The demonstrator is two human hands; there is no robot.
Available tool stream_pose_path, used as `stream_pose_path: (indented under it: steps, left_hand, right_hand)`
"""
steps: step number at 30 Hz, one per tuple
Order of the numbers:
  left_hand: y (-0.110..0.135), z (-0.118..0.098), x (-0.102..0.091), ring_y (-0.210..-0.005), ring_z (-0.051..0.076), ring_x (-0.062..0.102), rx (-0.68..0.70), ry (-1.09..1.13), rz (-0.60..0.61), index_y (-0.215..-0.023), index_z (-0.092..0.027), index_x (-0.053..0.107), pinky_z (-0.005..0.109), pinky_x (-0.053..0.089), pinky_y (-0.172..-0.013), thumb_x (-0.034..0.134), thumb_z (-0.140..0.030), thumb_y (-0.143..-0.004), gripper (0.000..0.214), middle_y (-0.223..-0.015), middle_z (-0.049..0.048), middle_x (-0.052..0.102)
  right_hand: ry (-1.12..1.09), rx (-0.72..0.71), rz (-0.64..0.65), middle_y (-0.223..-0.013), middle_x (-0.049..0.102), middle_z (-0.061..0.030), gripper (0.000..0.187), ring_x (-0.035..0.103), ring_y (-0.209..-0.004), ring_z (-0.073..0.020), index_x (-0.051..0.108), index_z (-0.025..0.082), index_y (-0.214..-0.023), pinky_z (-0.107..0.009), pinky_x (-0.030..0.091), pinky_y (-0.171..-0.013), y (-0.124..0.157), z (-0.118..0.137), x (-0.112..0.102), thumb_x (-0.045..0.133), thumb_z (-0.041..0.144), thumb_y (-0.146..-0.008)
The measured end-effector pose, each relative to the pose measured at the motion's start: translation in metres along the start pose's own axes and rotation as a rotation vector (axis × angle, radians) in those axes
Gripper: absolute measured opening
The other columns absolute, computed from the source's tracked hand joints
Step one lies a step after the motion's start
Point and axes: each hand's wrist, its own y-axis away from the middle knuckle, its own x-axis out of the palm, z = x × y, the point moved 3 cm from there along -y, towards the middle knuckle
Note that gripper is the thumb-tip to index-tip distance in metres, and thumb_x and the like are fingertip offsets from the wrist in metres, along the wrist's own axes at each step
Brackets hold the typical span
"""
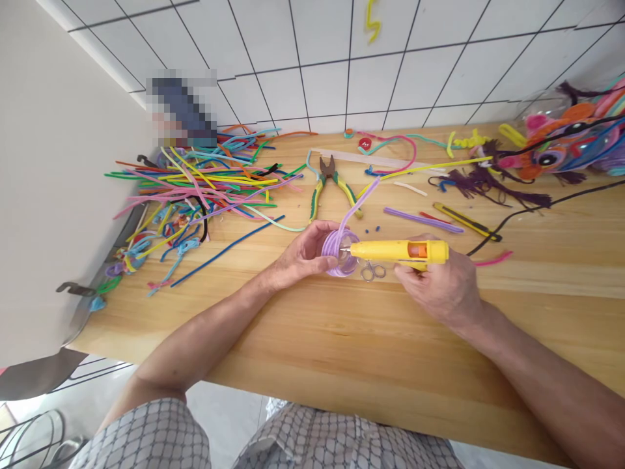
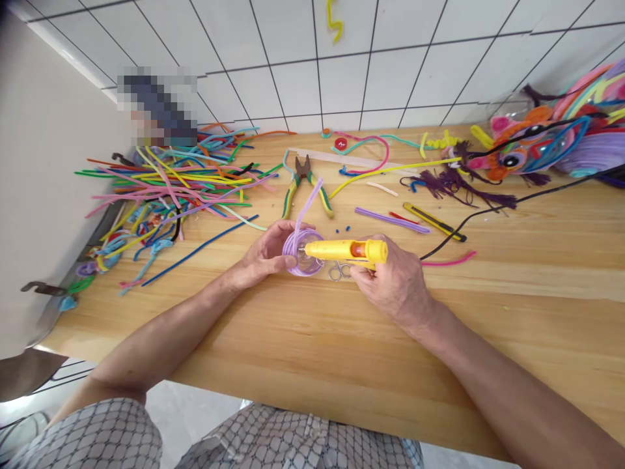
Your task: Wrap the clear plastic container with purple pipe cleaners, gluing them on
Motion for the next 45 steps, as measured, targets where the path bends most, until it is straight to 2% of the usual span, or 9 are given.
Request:
stream_pose_path:
  steps: [5,13,21,28,33,36,39,41,45]
  left_hand:
    - [0.0,0.001,-0.001,-0.122,0.025,0.072,-0.01,-0.01,-0.013,-0.131,-0.025,0.068,0.039,0.057,-0.108,0.096,-0.036,-0.082,0.058,-0.138,0.0103,0.075]
    - [0.0,0.001,-0.001,-0.123,0.027,0.073,-0.028,-0.007,-0.017,-0.132,-0.026,0.068,0.042,0.057,-0.108,0.097,-0.039,-0.081,0.06,-0.137,0.0107,0.076]
    - [0.0,0.001,0.0,-0.126,0.027,0.072,-0.02,0.003,-0.007,-0.132,-0.026,0.067,0.042,0.056,-0.11,0.096,-0.037,-0.082,0.059,-0.138,0.0102,0.076]
    - [-0.001,0.003,-0.002,-0.125,0.026,0.07,-0.004,-0.026,-0.007,-0.131,-0.025,0.067,0.041,0.055,-0.11,0.097,-0.039,-0.081,0.06,-0.14,0.0107,0.073]
    - [-0.001,0.005,-0.002,-0.115,0.023,0.071,0.024,-0.035,-0.019,-0.129,-0.025,0.066,0.037,0.057,-0.102,0.098,-0.04,-0.079,0.062,-0.131,0.009,0.075]
    - [-0.002,0.003,0.0,-0.114,0.022,0.071,0.055,-0.061,-0.048,-0.129,-0.025,0.065,0.037,0.057,-0.101,0.097,-0.041,-0.08,0.061,-0.129,0.0087,0.075]
    - [-0.005,-0.001,0.002,-0.117,0.022,0.07,0.057,-0.11,-0.104,-0.13,-0.025,0.066,0.037,0.055,-0.106,0.096,-0.041,-0.08,0.061,-0.127,0.0067,0.075]
    - [-0.009,-0.005,0.003,-0.117,0.023,0.07,0.042,-0.155,-0.124,-0.132,-0.024,0.066,0.038,0.053,-0.108,0.095,-0.04,-0.08,0.062,-0.127,0.0063,0.075]
    - [-0.018,-0.015,0.005,-0.12,0.025,0.07,0.05,-0.252,-0.1,-0.133,-0.023,0.066,0.04,0.053,-0.106,0.091,-0.036,-0.081,0.06,-0.128,0.0075,0.075]
  right_hand:
    - [-0.005,0.044,0.003,-0.063,0.057,0.0014,0.012,0.053,-0.055,-0.0171,0.06,0.024,-0.084,-0.03,0.041,-0.054,0.0,-0.002,0.0,0.057,0.015,-0.077]
    - [0.055,0.12,0.139,-0.062,0.057,0.0001,0.006,0.053,-0.057,-0.0186,0.06,0.025,-0.081,-0.031,0.043,-0.054,0.002,-0.005,0.002,0.058,0.021,-0.079]
    - [-0.03,0.069,0.05,-0.063,0.06,0.0002,0.009,0.055,-0.055,-0.0184,0.059,0.025,-0.082,-0.031,0.042,-0.054,-0.001,0.0,0.0,0.057,0.018,-0.078]
    - [-0.113,0.274,0.147,-0.057,0.059,-0.0005,0.007,0.059,-0.054,-0.0212,0.06,0.027,-0.072,-0.034,0.048,-0.056,-0.002,-0.012,0.003,0.063,0.026,-0.079]
    - [-0.307,0.446,0.116,-0.066,0.072,-0.0025,0.025,0.07,-0.063,-0.0252,0.067,0.027,-0.073,-0.037,0.055,-0.061,-0.02,-0.017,-0.022,0.07,0.046,-0.09]
    - [-0.31,0.537,-0.031,-0.075,0.077,-0.0046,0.024,0.073,-0.071,-0.0266,0.071,0.026,-0.08,-0.038,0.057,-0.065,-0.034,-0.033,-0.053,0.07,0.047,-0.094]
    - [-0.171,0.529,-0.167,-0.091,0.081,-0.0094,0.019,0.075,-0.084,-0.0289,0.074,0.026,-0.092,-0.04,0.056,-0.074,-0.037,-0.067,-0.087,0.069,0.044,-0.096]
    - [0.004,0.532,-0.124,-0.087,0.077,-0.0095,0.02,0.071,-0.08,-0.0278,0.072,0.027,-0.092,-0.038,0.05,-0.07,-0.028,-0.098,-0.103,0.066,0.045,-0.1]
    - [0.184,0.395,0.001,-0.057,0.049,0.0014,0.031,0.04,-0.05,-0.0171,0.051,0.031,-0.074,-0.033,0.029,-0.052,0.01,-0.155,-0.112,0.066,0.042,-0.098]
